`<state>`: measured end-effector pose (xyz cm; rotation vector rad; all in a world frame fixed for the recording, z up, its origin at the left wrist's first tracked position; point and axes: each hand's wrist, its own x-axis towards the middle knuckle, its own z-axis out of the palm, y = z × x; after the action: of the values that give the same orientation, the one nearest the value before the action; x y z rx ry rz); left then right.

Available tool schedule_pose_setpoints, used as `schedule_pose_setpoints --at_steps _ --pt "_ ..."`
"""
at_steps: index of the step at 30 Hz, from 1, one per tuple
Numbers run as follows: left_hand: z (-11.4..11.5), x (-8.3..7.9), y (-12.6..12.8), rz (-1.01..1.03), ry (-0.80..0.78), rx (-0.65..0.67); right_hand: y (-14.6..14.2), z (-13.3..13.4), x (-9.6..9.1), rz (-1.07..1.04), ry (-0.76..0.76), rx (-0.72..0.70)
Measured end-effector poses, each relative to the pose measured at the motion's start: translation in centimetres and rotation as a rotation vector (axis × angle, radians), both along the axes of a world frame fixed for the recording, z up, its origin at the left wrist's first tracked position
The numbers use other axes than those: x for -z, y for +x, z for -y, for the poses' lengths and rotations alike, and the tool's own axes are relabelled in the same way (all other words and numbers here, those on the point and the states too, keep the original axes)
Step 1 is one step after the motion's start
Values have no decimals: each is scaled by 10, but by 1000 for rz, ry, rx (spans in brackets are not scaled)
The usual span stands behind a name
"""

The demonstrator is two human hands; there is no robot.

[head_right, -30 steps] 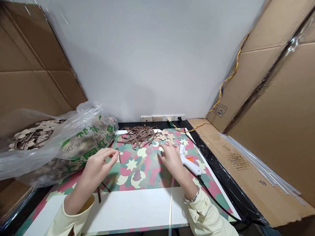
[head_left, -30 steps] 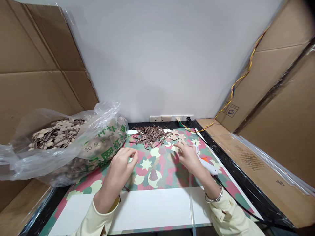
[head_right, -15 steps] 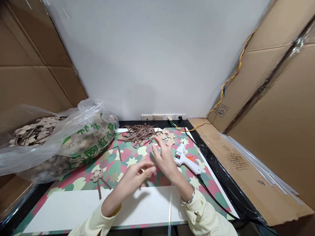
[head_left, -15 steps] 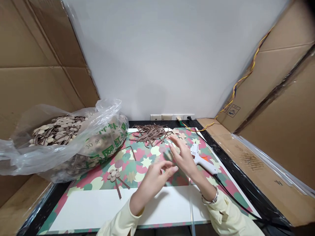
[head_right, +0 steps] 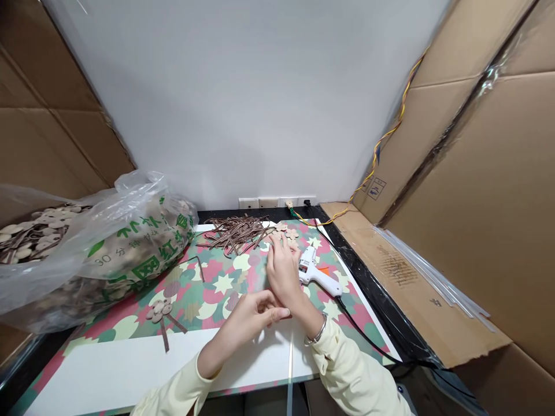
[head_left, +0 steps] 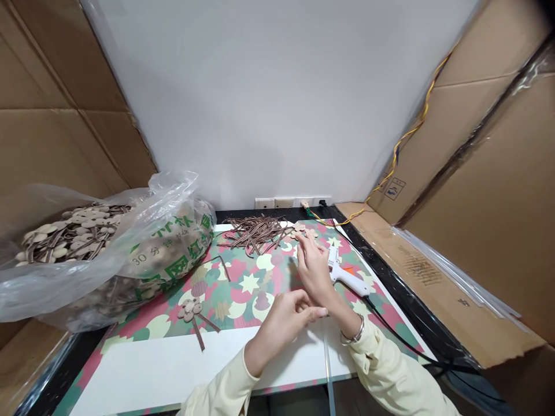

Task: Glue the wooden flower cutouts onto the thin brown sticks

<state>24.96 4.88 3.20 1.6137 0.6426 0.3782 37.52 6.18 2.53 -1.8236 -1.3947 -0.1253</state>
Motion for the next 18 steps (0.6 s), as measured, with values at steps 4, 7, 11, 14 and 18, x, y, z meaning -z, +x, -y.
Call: schedule_pose_setpoints --at_steps 4,7,11,14,18 --pt "0 -4 -1 55 0 19 1 0 -1 1 4 -5" --pt "-7 -10 -7 105 2 -40 3 -1 -1 4 -1 -1" --pt "-24 -19 -20 251 -117 -177 3 -3 1 76 -15 -1" --pt "-37 -24 -34 430 -288 -351 6 -4 2 142 -22 -4" --pt "-45 -30 -55 525 -349 -561 25 -3 -5 147 3 53"
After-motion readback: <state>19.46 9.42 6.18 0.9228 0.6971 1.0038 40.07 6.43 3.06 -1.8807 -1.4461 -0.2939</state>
